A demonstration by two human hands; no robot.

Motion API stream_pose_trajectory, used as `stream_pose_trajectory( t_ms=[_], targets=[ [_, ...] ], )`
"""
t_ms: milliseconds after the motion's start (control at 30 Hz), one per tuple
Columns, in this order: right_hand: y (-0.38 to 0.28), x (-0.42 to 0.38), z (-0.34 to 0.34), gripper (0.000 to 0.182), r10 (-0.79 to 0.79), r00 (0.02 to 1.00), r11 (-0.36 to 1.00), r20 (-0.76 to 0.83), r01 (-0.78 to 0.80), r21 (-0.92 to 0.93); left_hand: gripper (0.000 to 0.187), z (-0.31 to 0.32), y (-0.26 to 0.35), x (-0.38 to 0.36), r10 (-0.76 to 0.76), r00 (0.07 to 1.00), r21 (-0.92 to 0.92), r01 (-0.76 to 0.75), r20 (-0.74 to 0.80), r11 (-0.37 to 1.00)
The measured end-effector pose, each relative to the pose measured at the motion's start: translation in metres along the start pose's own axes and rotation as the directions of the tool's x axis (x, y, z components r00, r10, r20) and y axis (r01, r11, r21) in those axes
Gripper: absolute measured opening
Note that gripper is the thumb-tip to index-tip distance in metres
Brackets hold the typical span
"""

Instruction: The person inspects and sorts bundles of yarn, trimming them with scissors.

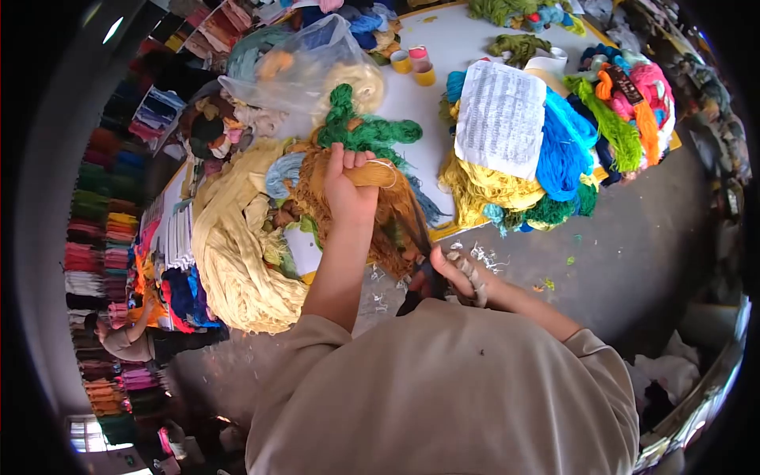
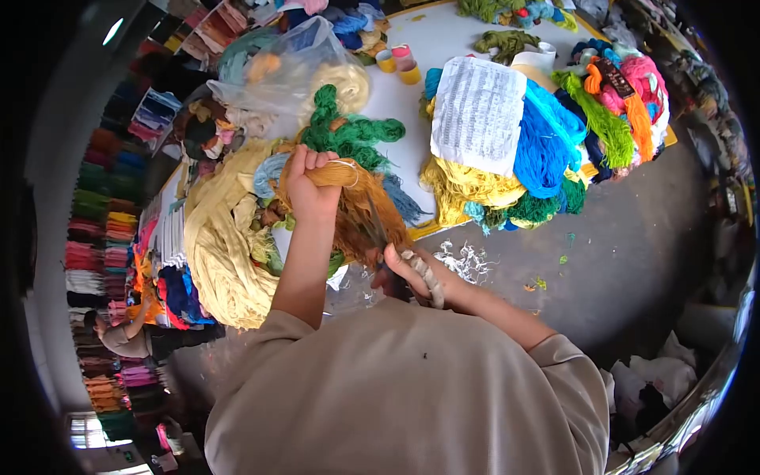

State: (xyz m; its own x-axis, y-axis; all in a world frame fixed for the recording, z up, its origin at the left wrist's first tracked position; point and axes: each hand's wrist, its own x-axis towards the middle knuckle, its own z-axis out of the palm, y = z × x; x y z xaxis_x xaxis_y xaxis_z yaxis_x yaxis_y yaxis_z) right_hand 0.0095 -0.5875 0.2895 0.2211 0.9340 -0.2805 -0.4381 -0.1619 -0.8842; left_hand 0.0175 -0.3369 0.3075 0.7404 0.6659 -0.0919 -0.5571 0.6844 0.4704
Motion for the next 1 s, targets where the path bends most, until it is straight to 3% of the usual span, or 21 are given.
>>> stream_pose_trajectory(
  t_ms=[67, 200, 367, 433, 467, 533, 567, 633, 700, 767, 867, 900, 967, 1000],
  targets=[
    [0.000, 0.001, 0.000, 0.079, -0.075, 0.997, 0.997, 0.015, 0.075, 0.003, 0.021, 0.006, -0.013, -0.024, 0.111, 0.992, 0.105, -0.117, 0.057, 0.988],
    [0.004, 0.001, 0.000, 0.067, -0.208, 0.977, 0.976, -0.043, 0.203, -0.083, 0.014, 0.013, -0.034, -0.092, 0.116, 0.968, 0.230, -0.168, 0.222, 0.959],
    [0.011, -0.013, 0.006, 0.055, -0.221, 0.975, 0.971, -0.029, 0.218, -0.097, 0.012, 0.011, -0.023, -0.123, 0.199, 0.950, 0.224, -0.253, 0.240, 0.941],
    [0.013, -0.016, 0.007, 0.050, -0.201, 0.979, 0.974, -0.017, 0.198, -0.111, 0.013, 0.009, -0.019, -0.128, 0.262, 0.949, 0.396, -0.311, 0.174, 0.864],
    [0.013, -0.016, 0.007, 0.050, -0.199, 0.980, 0.974, -0.009, 0.197, -0.113, 0.013, 0.005, -0.018, -0.129, 0.270, 0.948, 0.396, -0.317, 0.171, 0.862],
    [0.012, -0.016, 0.007, 0.049, -0.219, 0.976, 0.970, 0.016, 0.219, -0.102, 0.014, 0.001, -0.018, -0.135, 0.171, 0.968, 0.314, -0.224, 0.185, 0.923],
    [0.015, -0.013, 0.008, 0.049, -0.217, 0.976, 0.971, 0.021, 0.218, -0.102, 0.017, 0.001, -0.024, -0.141, 0.143, 0.971, 0.169, -0.176, 0.190, 0.970],
    [0.024, -0.004, 0.012, 0.051, -0.310, 0.951, 0.947, -0.022, 0.306, -0.095, 0.017, -0.012, -0.028, -0.151, 0.120, 0.986, 0.264, -0.148, 0.118, 0.953],
    [0.025, -0.005, 0.007, 0.052, -0.252, 0.968, 0.961, -0.009, 0.250, -0.115, 0.018, -0.020, -0.026, -0.147, 0.149, 0.982, 0.300, -0.178, 0.117, 0.937],
    [0.025, -0.009, 0.003, 0.054, -0.058, 0.996, 0.993, 0.060, 0.064, -0.096, 0.021, -0.022, -0.019, -0.144, 0.113, 0.990, 0.288, -0.131, 0.079, 0.949],
    [0.021, -0.012, 0.005, 0.052, 0.000, 0.992, 0.999, 0.123, 0.006, -0.045, 0.023, -0.018, -0.017, -0.144, 0.153, 0.984, 0.314, -0.174, 0.088, 0.933],
    [0.024, -0.010, 0.006, 0.052, 0.004, 0.992, 0.999, 0.125, 0.002, -0.045, 0.025, -0.026, -0.022, -0.149, 0.130, 0.990, 0.324, -0.139, 0.052, 0.936],
    [0.040, -0.001, 0.009, 0.054, -0.146, 0.986, 0.989, 0.085, 0.143, 0.035, 0.024, -0.037, -0.026, -0.157, 0.060, 0.994, 0.251, -0.082, 0.094, 0.964],
    [0.045, 0.005, 0.010, 0.055, -0.121, 0.992, 0.993, 0.046, 0.121, -0.008, 0.024, -0.042, -0.030, -0.160, 0.067, 0.998, 0.331, -0.065, 0.004, 0.941]
  ],
)
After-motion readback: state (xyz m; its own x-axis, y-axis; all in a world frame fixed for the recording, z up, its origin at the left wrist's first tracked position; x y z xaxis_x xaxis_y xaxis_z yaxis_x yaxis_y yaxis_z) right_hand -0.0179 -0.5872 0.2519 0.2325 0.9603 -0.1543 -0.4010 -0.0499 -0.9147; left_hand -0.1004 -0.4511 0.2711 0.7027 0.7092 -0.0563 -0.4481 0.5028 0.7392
